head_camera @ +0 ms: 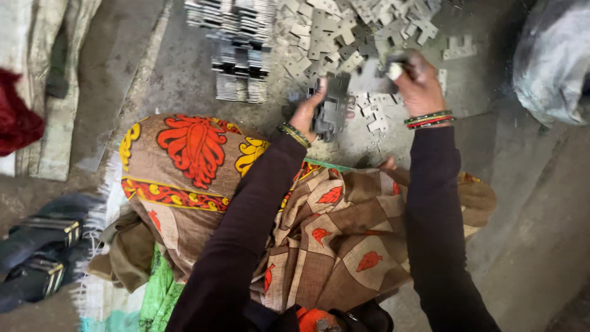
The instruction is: The person sits on the floor and assembles small metal brackets by hand, picking up pieces from a pile and stacking them into neat rows. The person occasionally uses a flat metal plate to sweep debris and a stick to move parts around.
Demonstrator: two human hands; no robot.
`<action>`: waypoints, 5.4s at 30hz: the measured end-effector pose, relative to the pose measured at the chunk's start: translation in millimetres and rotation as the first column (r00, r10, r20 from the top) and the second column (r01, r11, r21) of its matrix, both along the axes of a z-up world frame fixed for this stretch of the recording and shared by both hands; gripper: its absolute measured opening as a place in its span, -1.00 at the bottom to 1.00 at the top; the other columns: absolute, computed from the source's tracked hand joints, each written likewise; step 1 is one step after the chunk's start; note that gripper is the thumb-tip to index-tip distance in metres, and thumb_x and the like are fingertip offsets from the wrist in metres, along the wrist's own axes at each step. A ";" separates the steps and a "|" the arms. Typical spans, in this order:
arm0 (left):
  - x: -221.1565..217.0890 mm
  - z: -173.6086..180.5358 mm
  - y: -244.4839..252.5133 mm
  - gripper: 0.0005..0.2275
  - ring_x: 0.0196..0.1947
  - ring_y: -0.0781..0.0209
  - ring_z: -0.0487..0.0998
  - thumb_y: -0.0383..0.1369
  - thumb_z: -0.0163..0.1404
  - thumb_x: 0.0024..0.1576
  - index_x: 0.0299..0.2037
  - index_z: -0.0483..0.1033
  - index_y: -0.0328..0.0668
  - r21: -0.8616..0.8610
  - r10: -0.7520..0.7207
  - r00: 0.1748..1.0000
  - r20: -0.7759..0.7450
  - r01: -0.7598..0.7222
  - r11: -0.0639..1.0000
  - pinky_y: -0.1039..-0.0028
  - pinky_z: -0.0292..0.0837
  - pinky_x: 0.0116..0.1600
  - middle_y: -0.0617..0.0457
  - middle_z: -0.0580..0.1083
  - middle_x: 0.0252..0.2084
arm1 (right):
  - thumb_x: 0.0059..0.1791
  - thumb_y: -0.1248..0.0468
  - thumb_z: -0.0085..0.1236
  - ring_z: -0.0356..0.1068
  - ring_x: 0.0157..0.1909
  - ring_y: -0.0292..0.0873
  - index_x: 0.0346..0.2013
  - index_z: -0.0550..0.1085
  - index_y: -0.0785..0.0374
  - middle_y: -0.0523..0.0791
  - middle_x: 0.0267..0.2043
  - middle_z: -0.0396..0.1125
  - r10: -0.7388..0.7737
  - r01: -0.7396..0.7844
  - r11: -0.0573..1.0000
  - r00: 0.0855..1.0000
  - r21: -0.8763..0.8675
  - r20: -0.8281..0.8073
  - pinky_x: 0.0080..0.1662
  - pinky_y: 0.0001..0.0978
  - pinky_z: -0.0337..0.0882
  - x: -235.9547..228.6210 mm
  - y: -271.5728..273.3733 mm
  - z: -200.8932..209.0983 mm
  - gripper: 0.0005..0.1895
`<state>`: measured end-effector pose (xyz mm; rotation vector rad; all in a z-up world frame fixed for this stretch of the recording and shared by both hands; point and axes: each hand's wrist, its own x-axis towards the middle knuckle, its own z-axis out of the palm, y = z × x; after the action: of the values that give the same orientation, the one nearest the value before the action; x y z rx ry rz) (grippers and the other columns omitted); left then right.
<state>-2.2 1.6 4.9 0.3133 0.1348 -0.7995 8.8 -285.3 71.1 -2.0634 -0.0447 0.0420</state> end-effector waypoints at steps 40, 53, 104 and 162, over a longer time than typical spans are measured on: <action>0.7 -15.6 6.7 -0.44 0.15 -0.08 0.57 -0.08 -0.01 0.30 0.39 0.26 -0.32 -0.042 0.040 0.998 -0.054 -0.042 0.998 0.05 0.54 0.22 -0.22 0.49 0.20 | -0.07 0.49 0.23 0.40 0.17 0.06 0.10 0.40 0.30 0.02 0.11 0.33 0.028 0.061 0.857 0.986 -0.513 0.164 0.21 -0.16 0.42 -10.0 20.3 13.1 -0.55; 1.4 -35.5 -6.3 -0.50 0.09 -0.10 0.55 -0.18 0.15 0.23 0.29 0.36 -0.26 0.039 0.278 0.961 -0.018 -0.277 0.960 0.07 0.52 0.17 -0.09 0.50 0.12 | -0.07 0.25 0.29 0.49 -0.33 -0.06 0.09 0.46 0.40 0.04 -0.20 0.52 -0.539 0.387 0.823 0.763 -0.416 -0.357 -0.23 -0.19 0.49 -14.5 0.1 4.4 -0.52; -79.7 34.1 72.4 -0.36 0.20 -0.17 0.51 0.02 -0.05 0.32 0.47 0.16 -0.26 -0.083 0.421 0.905 -0.052 -0.424 0.902 0.00 0.48 0.25 -0.16 0.42 0.28 | -0.33 0.30 0.43 -0.16 0.51 0.32 0.53 0.05 -0.06 0.04 0.58 -0.17 0.225 -0.432 0.326 0.899 -0.841 -0.375 0.30 0.49 -0.02 177.7 198.8 -63.0 0.19; -32.4 -2.0 55.9 -0.45 0.18 0.04 0.51 0.00 -0.02 0.29 0.34 0.28 -0.21 -0.197 0.476 0.872 -0.113 -0.489 0.850 0.17 0.47 0.26 -0.03 0.47 0.20 | -0.34 0.10 0.45 0.04 0.37 0.08 0.36 0.24 0.11 0.04 0.34 0.08 0.225 -0.383 0.421 0.922 -0.822 -0.314 0.19 0.03 0.21 -29.7 152.4 -55.0 0.00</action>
<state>-34.6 57.4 2.9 0.0363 0.1717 -0.3145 -21.0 -132.9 16.1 -3.0758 -0.3860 0.5797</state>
